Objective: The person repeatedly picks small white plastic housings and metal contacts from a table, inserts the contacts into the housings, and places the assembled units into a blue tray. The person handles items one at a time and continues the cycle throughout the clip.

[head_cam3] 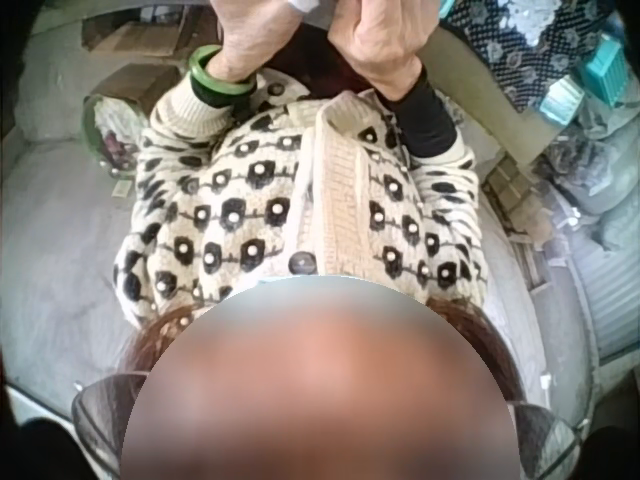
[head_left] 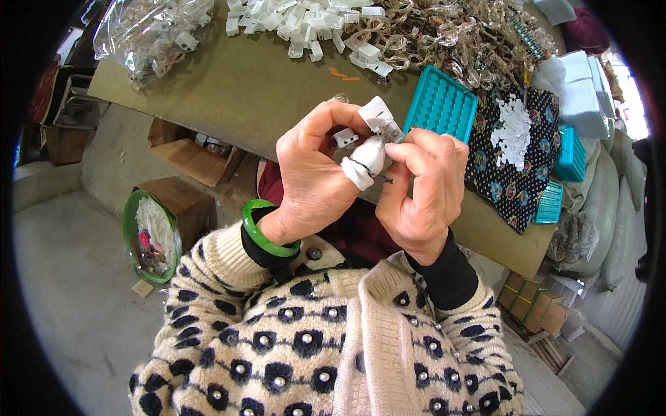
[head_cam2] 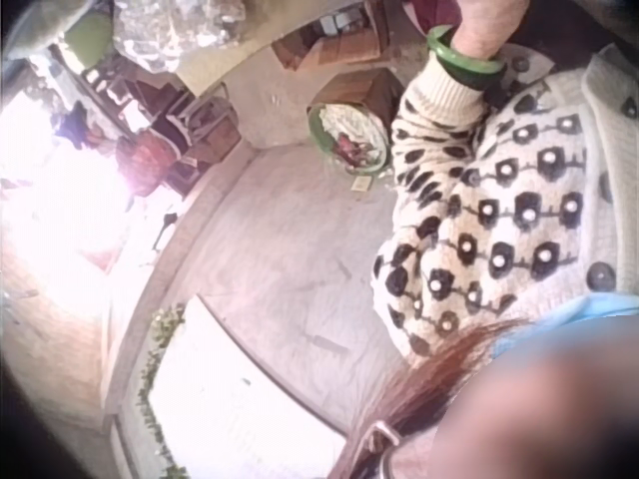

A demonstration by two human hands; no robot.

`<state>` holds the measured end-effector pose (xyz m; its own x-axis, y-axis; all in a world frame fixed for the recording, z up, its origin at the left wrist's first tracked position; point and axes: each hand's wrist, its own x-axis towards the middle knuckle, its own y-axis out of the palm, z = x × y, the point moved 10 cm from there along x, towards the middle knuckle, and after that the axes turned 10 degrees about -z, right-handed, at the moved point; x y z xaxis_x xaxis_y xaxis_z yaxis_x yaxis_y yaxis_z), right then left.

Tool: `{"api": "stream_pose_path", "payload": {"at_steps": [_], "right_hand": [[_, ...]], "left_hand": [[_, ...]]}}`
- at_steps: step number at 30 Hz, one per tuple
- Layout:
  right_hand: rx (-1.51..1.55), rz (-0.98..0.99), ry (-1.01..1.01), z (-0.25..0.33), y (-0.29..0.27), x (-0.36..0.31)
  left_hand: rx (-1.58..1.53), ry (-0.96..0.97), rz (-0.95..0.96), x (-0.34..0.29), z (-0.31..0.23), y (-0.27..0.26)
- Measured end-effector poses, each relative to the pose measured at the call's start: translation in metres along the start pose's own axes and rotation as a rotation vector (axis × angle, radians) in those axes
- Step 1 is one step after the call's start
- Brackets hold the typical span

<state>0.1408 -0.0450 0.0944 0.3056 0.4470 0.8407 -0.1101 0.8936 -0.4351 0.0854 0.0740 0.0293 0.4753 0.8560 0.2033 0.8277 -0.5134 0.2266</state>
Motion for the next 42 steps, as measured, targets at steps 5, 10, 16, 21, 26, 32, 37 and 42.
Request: {"api": "stream_pose_path", "payload": {"at_steps": [5, 10, 16, 21, 26, 32, 37, 42], "right_hand": [[0.232, 0.047, 0.399, -0.031, 0.006, -0.01], [0.506, 0.115, 0.767, -0.047, 0.019, -0.026], [0.657, 0.126, 0.98, -0.052, 0.029, -0.039], [0.792, 0.085, 1.239, -0.057, 0.04, -0.058], [0.818, 0.083, 1.144, -0.046, 0.041, -0.046], [0.846, 0.091, 1.259, -0.037, 0.05, -0.06], [0.719, 0.198, 1.229, -0.04, 0.047, -0.069], [-0.067, 0.105, 0.272, -0.041, -0.011, -0.01]], "left_hand": [[-0.45, -0.598, 0.083, -0.01, 0.041, 0.009], [-0.657, -0.847, 0.15, -0.023, 0.05, 0.017], [-0.703, -0.838, 0.129, -0.021, 0.05, 0.013], [-0.624, -0.631, 0.148, -0.009, 0.03, 0.004], [-0.543, -0.623, 0.072, -0.006, 0.026, -0.005], [-0.089, -0.157, 0.155, -0.011, 0.003, -0.012], [-0.185, -0.312, 0.149, -0.024, 0.019, -0.015], [-0.535, -0.788, 0.162, -0.043, 0.039, -0.012]]}}
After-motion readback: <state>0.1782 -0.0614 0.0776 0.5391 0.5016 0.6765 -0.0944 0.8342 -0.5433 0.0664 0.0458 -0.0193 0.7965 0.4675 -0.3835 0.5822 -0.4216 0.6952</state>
